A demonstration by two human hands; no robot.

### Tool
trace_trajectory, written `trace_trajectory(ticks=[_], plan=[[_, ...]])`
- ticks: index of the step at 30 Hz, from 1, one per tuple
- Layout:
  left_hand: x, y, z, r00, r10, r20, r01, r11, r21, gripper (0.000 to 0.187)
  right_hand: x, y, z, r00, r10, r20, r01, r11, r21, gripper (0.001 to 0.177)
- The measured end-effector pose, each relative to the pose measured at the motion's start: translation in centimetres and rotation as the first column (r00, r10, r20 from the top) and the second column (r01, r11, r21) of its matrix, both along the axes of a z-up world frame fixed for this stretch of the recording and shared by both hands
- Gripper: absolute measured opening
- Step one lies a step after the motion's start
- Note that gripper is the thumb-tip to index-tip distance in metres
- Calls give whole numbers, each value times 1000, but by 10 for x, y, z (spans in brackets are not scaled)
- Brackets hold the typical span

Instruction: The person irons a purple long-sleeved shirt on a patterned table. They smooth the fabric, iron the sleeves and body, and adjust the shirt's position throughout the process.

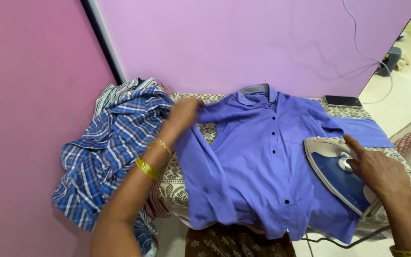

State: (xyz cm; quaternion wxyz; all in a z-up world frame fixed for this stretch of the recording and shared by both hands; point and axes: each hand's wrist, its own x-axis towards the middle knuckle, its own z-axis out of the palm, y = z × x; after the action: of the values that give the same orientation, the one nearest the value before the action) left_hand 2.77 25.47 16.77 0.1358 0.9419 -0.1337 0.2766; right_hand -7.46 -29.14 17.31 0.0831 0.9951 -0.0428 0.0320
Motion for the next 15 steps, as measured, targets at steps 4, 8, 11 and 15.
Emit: trace_trajectory(ticks=[4, 8, 11, 15], plan=[[68, 66, 68, 983, 114, 142, -172, 833, 526, 21, -1, -3, 0, 999, 29, 21, -29, 999, -31, 82], [70, 33, 49, 873, 150, 463, -386, 793, 471, 36, -4, 3, 2, 1000, -8, -1, 8, 999, -50, 84], [4, -48, -16, 948, 196, -252, -116, 947, 301, 70, -9, 5, 6, 999, 18, 41, -18, 1000, -11, 83], [-156, -79, -94, 923, 197, -330, -188, 980, 59, 97, -8, 2, 5, 998, 48, 37, -47, 999, -22, 83]])
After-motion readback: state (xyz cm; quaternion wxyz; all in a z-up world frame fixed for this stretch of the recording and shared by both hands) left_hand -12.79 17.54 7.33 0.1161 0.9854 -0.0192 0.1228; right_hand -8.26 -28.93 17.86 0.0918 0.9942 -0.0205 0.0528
